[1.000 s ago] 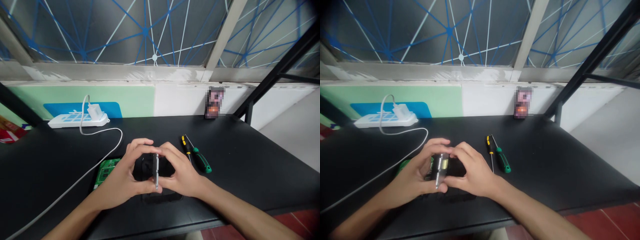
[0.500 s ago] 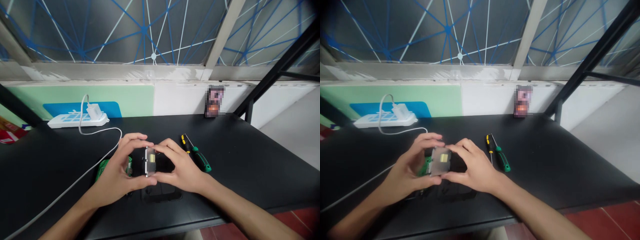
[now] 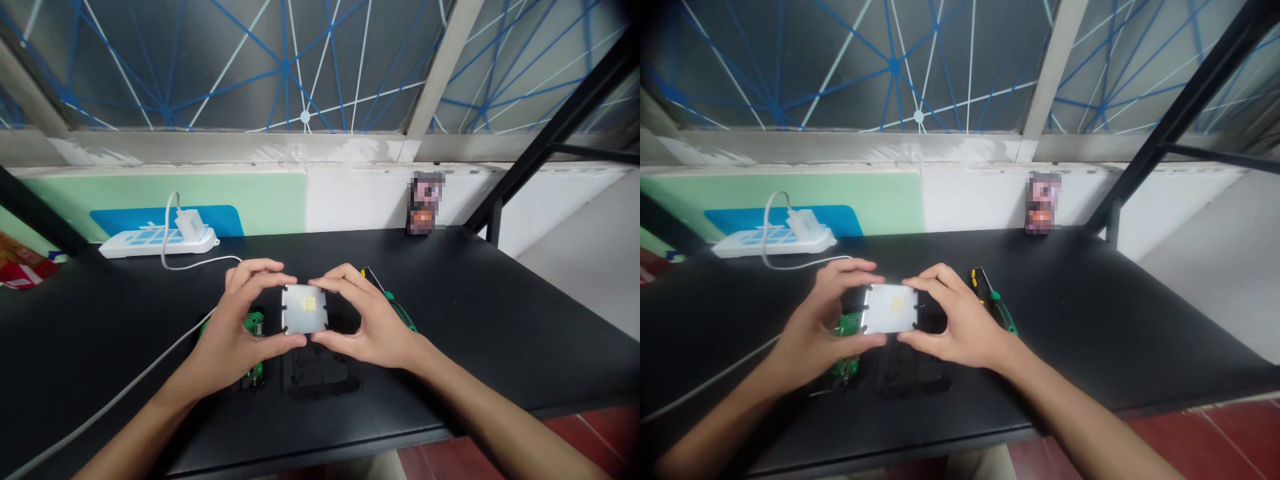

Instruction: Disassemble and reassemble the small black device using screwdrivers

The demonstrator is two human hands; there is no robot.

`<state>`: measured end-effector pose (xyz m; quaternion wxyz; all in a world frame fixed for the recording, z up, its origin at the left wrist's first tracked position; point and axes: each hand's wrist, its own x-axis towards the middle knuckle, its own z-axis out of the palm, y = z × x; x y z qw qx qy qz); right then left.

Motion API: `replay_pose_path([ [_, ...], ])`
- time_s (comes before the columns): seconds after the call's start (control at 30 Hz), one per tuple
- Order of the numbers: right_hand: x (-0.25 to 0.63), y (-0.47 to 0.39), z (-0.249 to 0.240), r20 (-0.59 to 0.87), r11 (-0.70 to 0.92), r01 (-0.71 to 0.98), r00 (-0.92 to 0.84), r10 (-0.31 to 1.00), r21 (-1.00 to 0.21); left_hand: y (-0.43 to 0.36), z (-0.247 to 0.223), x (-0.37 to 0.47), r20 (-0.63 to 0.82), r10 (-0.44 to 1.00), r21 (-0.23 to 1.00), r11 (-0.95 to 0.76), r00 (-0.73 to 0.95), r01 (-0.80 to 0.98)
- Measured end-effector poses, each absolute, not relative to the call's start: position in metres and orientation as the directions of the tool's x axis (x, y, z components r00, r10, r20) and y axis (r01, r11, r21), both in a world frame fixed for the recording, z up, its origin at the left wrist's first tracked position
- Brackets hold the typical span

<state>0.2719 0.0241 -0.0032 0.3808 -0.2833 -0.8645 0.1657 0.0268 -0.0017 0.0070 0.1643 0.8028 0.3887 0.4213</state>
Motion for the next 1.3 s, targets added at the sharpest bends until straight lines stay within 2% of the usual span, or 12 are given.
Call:
replay_pose_path([
  [0.23,0.277,0.027,-0.002,0.599,0.802,0.367,-0.534,0.597,-0.472,0.0,0.006,0.029,0.552,0.748,0.487,-0.647,0.367,0.586],
  [0.57,0.28,0.03,-0.002,0.567,0.823,0.398,-0.597,0.568,-0.405,0.003,-0.006,0.027,0.568,0.676,0.248,-0.685,0.47,0.685],
  [0.7,0.281,0.03,-0.002,0.564,0.832,0.407,-0.612,0.554,-0.376,0.003,-0.008,0.027,0.567,0.667,0.213,-0.686,0.483,0.696],
  [0.83,0.284,0.031,0.001,0.507,0.814,0.432,-0.638,0.58,-0.388,0.001,-0.008,0.027,0.555,0.677,0.216,-0.678,0.483,0.702],
  [0.93,0.285,0.03,0.006,0.393,0.792,0.467,-0.694,0.604,-0.393,-0.001,-0.008,0.03,0.514,0.711,0.262,-0.662,0.479,0.702],
  [1.1,0.283,0.025,0.011,0.207,0.76,0.537,-0.749,0.629,-0.367,-0.005,-0.007,0.041,0.32,0.794,0.394,-0.608,0.517,0.689],
  [1.2,0.282,0.024,0.009,0.152,0.752,0.551,-0.761,0.631,-0.361,-0.006,-0.004,0.044,0.191,0.812,0.449,-0.571,0.551,0.687],
  [1.3,0.282,0.024,0.007,0.111,0.739,0.566,-0.761,0.639,-0.365,-0.006,-0.002,0.045,0.128,0.817,0.466,-0.55,0.562,0.693],
])
